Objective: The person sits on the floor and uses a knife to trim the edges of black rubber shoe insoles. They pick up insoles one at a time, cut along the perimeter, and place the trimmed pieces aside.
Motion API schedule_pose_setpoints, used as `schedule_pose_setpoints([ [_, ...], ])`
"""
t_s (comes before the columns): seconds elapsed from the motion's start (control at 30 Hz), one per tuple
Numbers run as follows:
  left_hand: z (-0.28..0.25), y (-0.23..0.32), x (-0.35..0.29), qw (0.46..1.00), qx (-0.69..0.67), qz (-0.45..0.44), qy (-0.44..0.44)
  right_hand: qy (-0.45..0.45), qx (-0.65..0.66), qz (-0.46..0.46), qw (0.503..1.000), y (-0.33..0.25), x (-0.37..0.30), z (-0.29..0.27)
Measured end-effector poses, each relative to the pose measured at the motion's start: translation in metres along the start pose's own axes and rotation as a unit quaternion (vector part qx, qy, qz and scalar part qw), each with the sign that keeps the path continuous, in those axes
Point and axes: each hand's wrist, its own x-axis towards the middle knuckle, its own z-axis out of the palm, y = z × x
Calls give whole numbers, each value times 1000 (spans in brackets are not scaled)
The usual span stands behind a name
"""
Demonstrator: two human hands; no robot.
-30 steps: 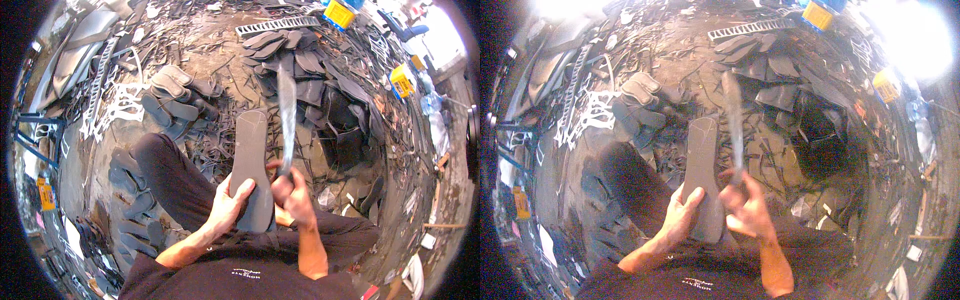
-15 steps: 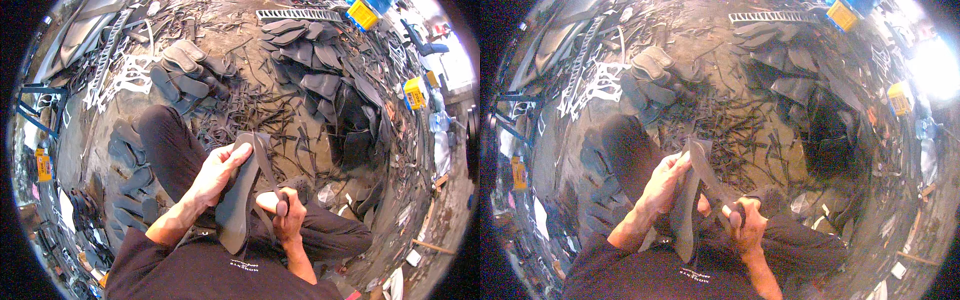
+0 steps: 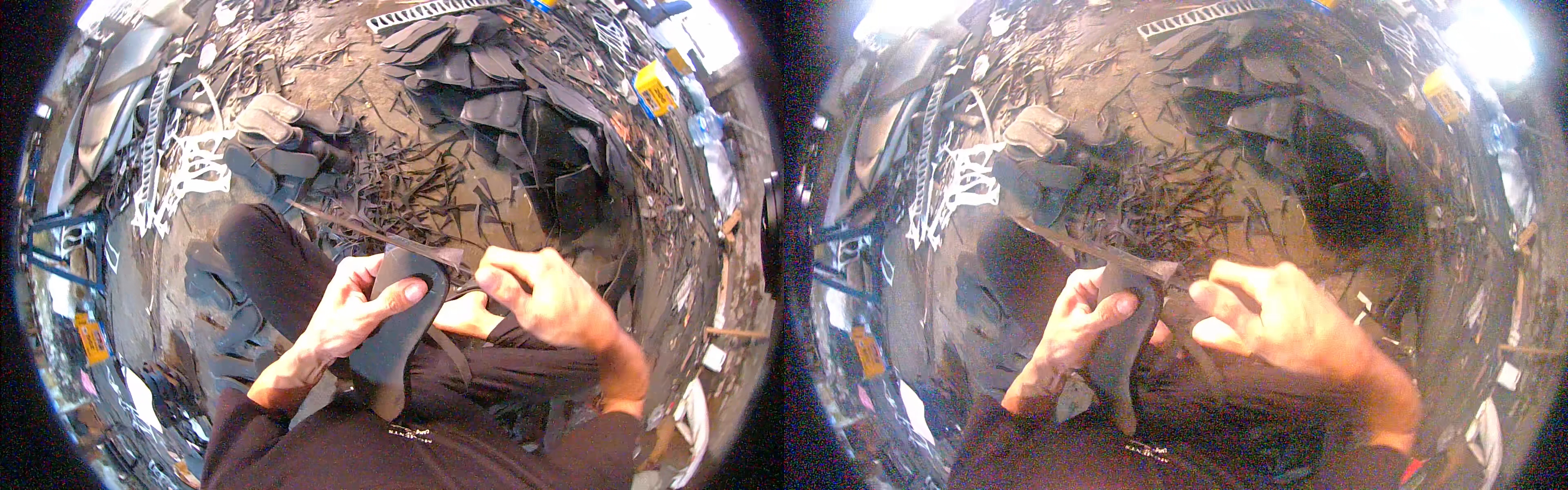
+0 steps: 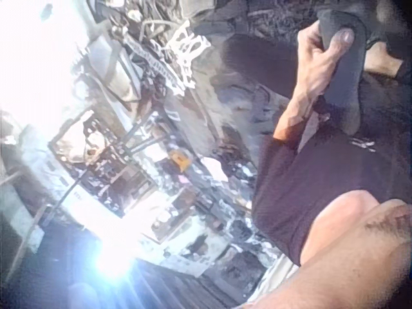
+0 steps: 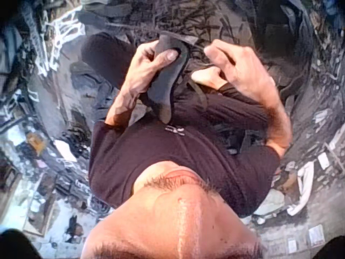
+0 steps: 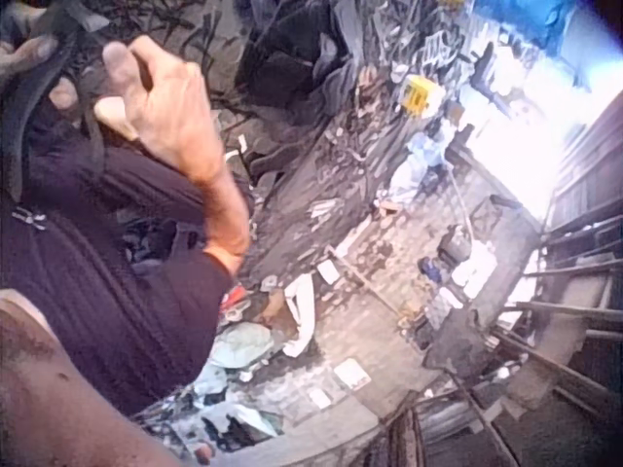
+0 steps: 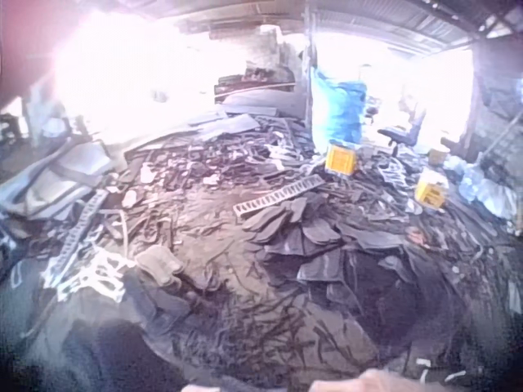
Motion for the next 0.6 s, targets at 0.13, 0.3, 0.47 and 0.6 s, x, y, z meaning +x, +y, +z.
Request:
schedule_pose_setpoints([
  [0.13,5,-3,2,999,-11,-7,-32,-146,-94,-126,977,3,24,-29],
  [0.3,7,-8,26,994,20,-89,-67,-324,-154,85,930,-7,79,-53],
  [0.47,-48,-33,43,950,-62,162,258,-125,266,108,950,44,72,-49],
  [0.6,-67,-27,49,882,-164,263,354,105,390,22,914,66,56,23],
])
